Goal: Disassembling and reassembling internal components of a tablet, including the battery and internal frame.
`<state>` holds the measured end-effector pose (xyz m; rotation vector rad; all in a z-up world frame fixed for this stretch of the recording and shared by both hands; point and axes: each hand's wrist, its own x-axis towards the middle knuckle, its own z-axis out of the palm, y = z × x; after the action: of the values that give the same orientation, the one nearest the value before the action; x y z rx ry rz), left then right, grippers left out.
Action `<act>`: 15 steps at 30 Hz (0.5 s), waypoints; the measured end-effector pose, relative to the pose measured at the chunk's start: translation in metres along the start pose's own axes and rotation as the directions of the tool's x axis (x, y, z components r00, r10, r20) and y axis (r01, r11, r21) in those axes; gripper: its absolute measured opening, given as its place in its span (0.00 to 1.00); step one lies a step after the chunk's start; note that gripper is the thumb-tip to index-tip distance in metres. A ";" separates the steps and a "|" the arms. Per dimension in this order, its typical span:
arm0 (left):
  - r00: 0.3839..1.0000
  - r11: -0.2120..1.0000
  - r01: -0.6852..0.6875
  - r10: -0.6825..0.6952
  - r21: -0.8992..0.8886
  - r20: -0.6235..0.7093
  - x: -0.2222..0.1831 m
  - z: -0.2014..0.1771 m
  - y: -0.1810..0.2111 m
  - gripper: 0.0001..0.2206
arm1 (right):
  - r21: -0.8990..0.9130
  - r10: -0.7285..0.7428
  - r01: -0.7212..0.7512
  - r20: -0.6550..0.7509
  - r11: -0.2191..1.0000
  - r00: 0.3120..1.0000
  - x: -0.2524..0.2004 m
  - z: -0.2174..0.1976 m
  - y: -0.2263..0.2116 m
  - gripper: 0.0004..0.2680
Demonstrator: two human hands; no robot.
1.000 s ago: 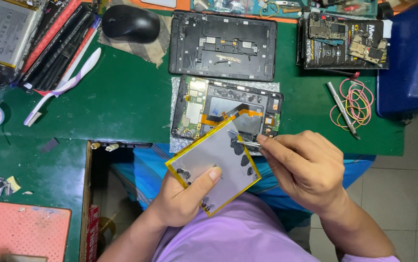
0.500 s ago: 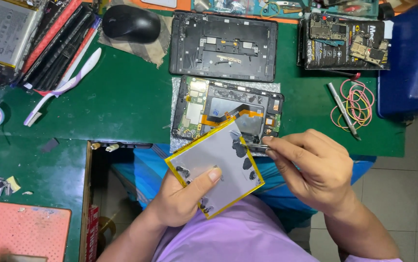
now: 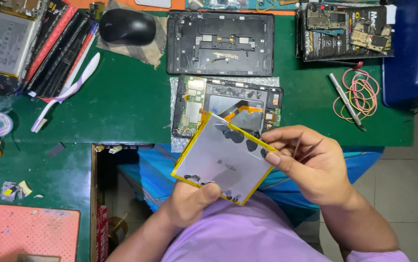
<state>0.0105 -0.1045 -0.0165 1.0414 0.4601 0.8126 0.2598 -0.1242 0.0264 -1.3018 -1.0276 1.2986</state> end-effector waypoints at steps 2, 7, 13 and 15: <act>0.999 0.961 0.043 -0.042 -0.272 0.007 0.007 -0.002 0.015 0.39 | -0.006 -0.002 0.002 -0.013 1.000 1.000 -0.001 -0.005 -0.002 0.12; 0.993 0.883 0.114 -0.091 -0.456 0.071 0.018 -0.016 0.036 0.50 | -0.120 -0.014 0.012 -0.021 0.993 1.000 0.001 -0.005 -0.008 0.06; 0.954 0.965 0.261 -0.255 0.023 -0.158 0.022 -0.003 0.035 0.15 | -0.451 -0.175 0.173 0.040 0.876 0.984 0.002 0.001 -0.012 0.05; 0.912 0.925 0.314 -0.231 0.215 -0.338 0.023 0.002 0.032 0.19 | -0.424 -0.182 0.178 0.032 0.888 0.983 0.001 0.001 -0.010 0.05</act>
<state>0.0144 -0.0791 0.0141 1.0672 0.9841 0.6704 0.2593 -0.1221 0.0363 -1.4892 -1.4473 0.9545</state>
